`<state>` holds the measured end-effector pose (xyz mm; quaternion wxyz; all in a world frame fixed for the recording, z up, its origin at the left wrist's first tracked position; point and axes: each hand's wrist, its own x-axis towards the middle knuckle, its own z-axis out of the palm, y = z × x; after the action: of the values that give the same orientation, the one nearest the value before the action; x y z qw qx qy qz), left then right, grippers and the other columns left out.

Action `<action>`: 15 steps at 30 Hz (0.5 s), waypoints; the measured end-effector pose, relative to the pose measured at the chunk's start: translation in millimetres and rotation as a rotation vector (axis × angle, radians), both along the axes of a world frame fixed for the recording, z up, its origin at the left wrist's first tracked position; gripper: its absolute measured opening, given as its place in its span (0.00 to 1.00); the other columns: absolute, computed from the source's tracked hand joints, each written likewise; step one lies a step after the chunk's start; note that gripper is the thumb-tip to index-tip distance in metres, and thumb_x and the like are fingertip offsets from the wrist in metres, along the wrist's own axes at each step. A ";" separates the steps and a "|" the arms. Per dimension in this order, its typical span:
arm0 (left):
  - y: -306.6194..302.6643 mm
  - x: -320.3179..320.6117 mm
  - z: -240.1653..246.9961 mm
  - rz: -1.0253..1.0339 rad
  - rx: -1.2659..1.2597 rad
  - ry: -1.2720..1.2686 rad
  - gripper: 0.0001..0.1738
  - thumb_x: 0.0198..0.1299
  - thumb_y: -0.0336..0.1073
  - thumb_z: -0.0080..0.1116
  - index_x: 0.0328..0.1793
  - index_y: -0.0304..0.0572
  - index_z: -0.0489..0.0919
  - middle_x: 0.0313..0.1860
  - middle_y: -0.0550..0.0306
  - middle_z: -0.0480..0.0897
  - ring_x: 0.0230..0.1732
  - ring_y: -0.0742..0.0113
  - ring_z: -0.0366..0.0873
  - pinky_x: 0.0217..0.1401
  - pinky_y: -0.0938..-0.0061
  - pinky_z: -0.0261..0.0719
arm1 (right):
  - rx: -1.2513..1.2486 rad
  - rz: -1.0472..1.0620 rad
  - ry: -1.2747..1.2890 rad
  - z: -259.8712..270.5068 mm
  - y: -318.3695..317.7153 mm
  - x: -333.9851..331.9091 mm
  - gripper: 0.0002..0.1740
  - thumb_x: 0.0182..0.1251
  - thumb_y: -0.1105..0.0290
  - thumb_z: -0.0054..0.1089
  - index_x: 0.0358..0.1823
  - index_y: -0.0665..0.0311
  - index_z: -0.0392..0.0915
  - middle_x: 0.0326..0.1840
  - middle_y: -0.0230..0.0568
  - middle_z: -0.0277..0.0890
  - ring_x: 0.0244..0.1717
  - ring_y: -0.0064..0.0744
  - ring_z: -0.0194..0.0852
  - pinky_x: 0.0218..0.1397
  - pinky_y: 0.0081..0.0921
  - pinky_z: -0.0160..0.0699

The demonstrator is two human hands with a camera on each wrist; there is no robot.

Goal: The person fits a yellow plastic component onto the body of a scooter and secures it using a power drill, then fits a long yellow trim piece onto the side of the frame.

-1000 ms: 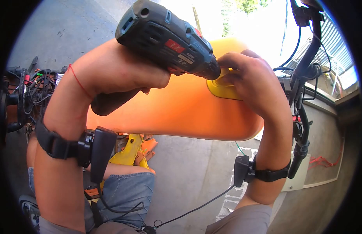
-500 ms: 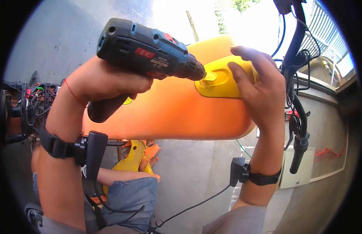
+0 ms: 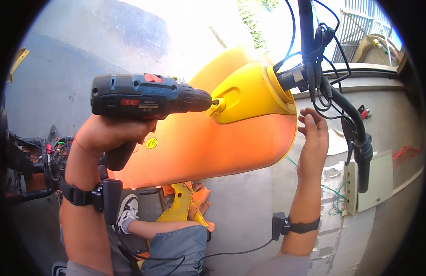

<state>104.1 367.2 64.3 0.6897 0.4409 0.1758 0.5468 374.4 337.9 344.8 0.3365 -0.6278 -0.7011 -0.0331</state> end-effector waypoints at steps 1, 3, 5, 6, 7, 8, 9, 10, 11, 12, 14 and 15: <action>-1.3 -0.7 1.4 0.008 -0.013 0.005 0.12 0.57 0.27 0.65 0.48 0.41 0.83 0.34 0.67 0.81 0.32 0.78 0.76 0.34 0.76 0.79 | -0.074 0.046 0.065 1.9 6.6 5.4 0.23 0.76 0.61 0.56 0.65 0.66 0.73 0.64 0.43 0.75 0.65 0.34 0.71 0.68 0.32 0.67; -2.2 -1.4 2.8 0.002 -0.001 0.006 0.12 0.57 0.28 0.66 0.48 0.41 0.83 0.34 0.66 0.81 0.32 0.78 0.76 0.35 0.76 0.79 | -0.178 0.169 0.106 2.2 18.2 6.9 0.27 0.75 0.59 0.57 0.69 0.66 0.70 0.68 0.44 0.71 0.70 0.37 0.67 0.72 0.34 0.61; -2.1 -2.2 3.6 0.007 0.007 0.003 0.12 0.57 0.28 0.66 0.48 0.41 0.83 0.34 0.66 0.81 0.32 0.79 0.76 0.35 0.76 0.79 | -0.285 0.306 0.138 1.8 28.8 -1.5 0.31 0.75 0.58 0.58 0.73 0.65 0.67 0.72 0.45 0.68 0.74 0.39 0.62 0.77 0.37 0.56; -2.0 -1.8 3.9 0.001 0.007 -0.003 0.12 0.57 0.28 0.66 0.48 0.41 0.82 0.34 0.66 0.81 0.32 0.78 0.76 0.35 0.76 0.79 | -0.318 0.319 0.003 2.4 31.5 -10.8 0.34 0.75 0.55 0.59 0.75 0.65 0.64 0.74 0.46 0.66 0.76 0.40 0.59 0.79 0.37 0.52; -2.1 -1.4 4.1 -0.010 0.006 -0.009 0.12 0.57 0.28 0.66 0.49 0.41 0.82 0.34 0.66 0.80 0.33 0.78 0.76 0.35 0.76 0.79 | -0.352 0.327 -0.134 3.3 34.0 -16.9 0.37 0.74 0.53 0.60 0.77 0.64 0.62 0.75 0.47 0.64 0.78 0.40 0.56 0.81 0.38 0.48; -1.9 -0.8 4.1 -0.007 0.006 -0.003 0.12 0.57 0.28 0.66 0.49 0.41 0.82 0.34 0.66 0.80 0.33 0.78 0.76 0.35 0.76 0.79 | -0.318 0.291 -0.160 6.6 38.3 -16.6 0.36 0.71 0.51 0.65 0.73 0.63 0.67 0.72 0.43 0.69 0.74 0.36 0.61 0.78 0.34 0.53; -2.3 0.1 3.8 -0.001 0.010 -0.016 0.12 0.57 0.28 0.65 0.48 0.41 0.82 0.34 0.66 0.81 0.33 0.78 0.76 0.36 0.76 0.79 | -0.317 0.293 -0.155 9.1 43.9 -14.2 0.36 0.71 0.51 0.65 0.73 0.63 0.67 0.72 0.43 0.69 0.74 0.36 0.61 0.78 0.34 0.53; -2.8 0.6 3.5 0.004 0.014 -0.030 0.12 0.57 0.27 0.65 0.48 0.41 0.82 0.35 0.65 0.81 0.33 0.77 0.77 0.36 0.76 0.79 | -0.267 0.283 -0.081 11.1 49.3 -11.5 0.35 0.69 0.52 0.68 0.70 0.63 0.70 0.68 0.41 0.72 0.71 0.34 0.65 0.75 0.32 0.57; -3.1 0.2 3.4 0.005 0.011 -0.029 0.12 0.57 0.27 0.65 0.48 0.41 0.82 0.35 0.65 0.81 0.33 0.77 0.77 0.36 0.76 0.79 | -0.219 0.273 -0.007 11.1 52.7 -10.4 0.33 0.67 0.54 0.70 0.68 0.63 0.72 0.65 0.38 0.75 0.67 0.32 0.69 0.73 0.30 0.60; -2.6 -0.8 3.7 -0.008 0.018 -0.017 0.12 0.57 0.27 0.65 0.48 0.41 0.82 0.35 0.65 0.81 0.34 0.77 0.77 0.36 0.76 0.79 | -0.193 0.305 0.075 5.8 53.2 -19.6 0.29 0.65 0.58 0.74 0.63 0.62 0.75 0.58 0.33 0.79 0.61 0.28 0.74 0.67 0.27 0.67; -1.9 -1.9 5.3 -0.014 0.022 -0.003 0.12 0.58 0.27 0.65 0.49 0.41 0.82 0.35 0.65 0.81 0.34 0.77 0.77 0.36 0.76 0.79 | -0.240 0.335 0.174 4.1 58.0 -16.6 0.27 0.67 0.61 0.71 0.64 0.61 0.74 0.59 0.33 0.78 0.61 0.28 0.73 0.67 0.28 0.68; -2.7 -2.2 6.0 -0.018 0.016 -0.013 0.12 0.58 0.27 0.64 0.49 0.40 0.82 0.35 0.65 0.81 0.35 0.77 0.77 0.36 0.76 0.79 | -0.281 0.359 0.272 3.2 58.5 -15.0 0.26 0.70 0.64 0.68 0.66 0.59 0.74 0.60 0.33 0.78 0.62 0.28 0.73 0.67 0.30 0.69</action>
<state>101.9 364.5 70.3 0.6922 0.4445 0.1630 0.5447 359.4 396.4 347.9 0.3377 -0.5326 -0.7473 0.2095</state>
